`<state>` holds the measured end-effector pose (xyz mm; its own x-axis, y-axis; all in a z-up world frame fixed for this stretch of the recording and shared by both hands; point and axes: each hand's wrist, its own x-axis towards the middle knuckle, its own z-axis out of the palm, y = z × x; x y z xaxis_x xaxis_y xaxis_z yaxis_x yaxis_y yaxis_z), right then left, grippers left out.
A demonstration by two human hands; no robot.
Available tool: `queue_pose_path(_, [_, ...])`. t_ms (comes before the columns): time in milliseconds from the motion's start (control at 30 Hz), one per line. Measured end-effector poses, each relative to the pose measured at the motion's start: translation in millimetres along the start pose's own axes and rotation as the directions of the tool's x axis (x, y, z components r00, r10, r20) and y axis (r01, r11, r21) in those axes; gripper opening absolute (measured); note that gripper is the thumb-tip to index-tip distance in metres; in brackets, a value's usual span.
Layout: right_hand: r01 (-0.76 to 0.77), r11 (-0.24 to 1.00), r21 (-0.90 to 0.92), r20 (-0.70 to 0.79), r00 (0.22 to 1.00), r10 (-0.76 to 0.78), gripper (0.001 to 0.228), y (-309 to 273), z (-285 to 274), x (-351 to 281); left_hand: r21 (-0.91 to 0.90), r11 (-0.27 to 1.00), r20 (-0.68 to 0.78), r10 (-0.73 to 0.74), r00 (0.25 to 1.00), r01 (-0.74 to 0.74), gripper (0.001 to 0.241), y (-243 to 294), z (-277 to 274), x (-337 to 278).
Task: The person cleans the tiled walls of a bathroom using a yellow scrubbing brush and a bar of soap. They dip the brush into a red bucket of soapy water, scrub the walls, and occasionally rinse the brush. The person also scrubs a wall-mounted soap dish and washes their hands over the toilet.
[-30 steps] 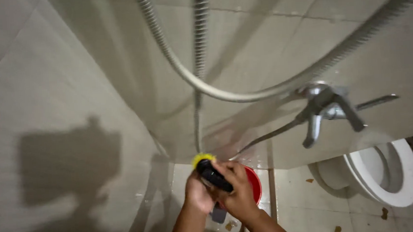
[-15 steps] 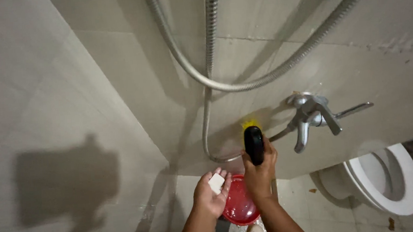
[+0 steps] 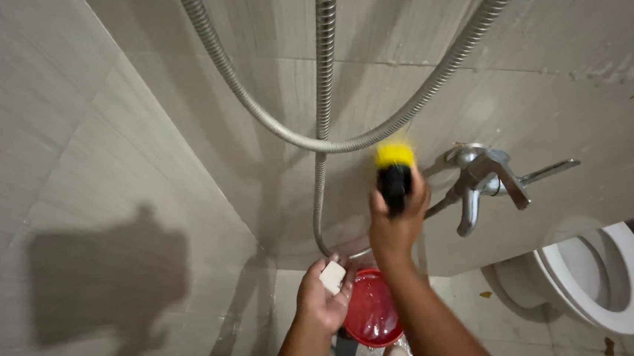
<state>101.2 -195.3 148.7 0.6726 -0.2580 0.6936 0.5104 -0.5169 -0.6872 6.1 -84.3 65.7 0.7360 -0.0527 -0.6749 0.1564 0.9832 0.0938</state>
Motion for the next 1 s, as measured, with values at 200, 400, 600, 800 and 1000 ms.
queue_pose_path(200, [-0.361, 0.932, 0.021, -0.004, 0.933, 0.361, 0.071, 29, -4, -29, -0.003, 1.000, -0.094, 0.001, 0.996, -0.001, 0.031, 2, -8, 12])
queue_pose_path(400, [-0.282, 0.937, 0.205, -0.018, 0.956, 0.291, 0.074, 6, -9, 7, 0.048, 0.999, -0.049, -0.014, 0.999, 0.016, 0.028, -12, -21, 28])
queue_pose_path(600, [-0.359, 0.924, 0.130, 0.217, 0.920, 0.327, 0.079, -10, -64, -14, 0.138, 0.987, -0.052, -0.070, 0.996, 0.076, 0.028, -21, -1, 9])
queue_pose_path(800, [-0.418, 0.907, -0.047, 0.568, 0.736, 0.369, 0.092, -37, -139, -27, 0.347, 0.926, 0.097, -0.192, 0.977, 0.147, 0.032, -56, 12, 7])
queue_pose_path(1000, [-0.349, 0.937, -0.009, 0.545, 0.784, 0.297, 0.082, -21, -183, -20, 0.413, 0.883, 0.088, -0.284, 0.955, 0.224, 0.032, -114, 73, -34])
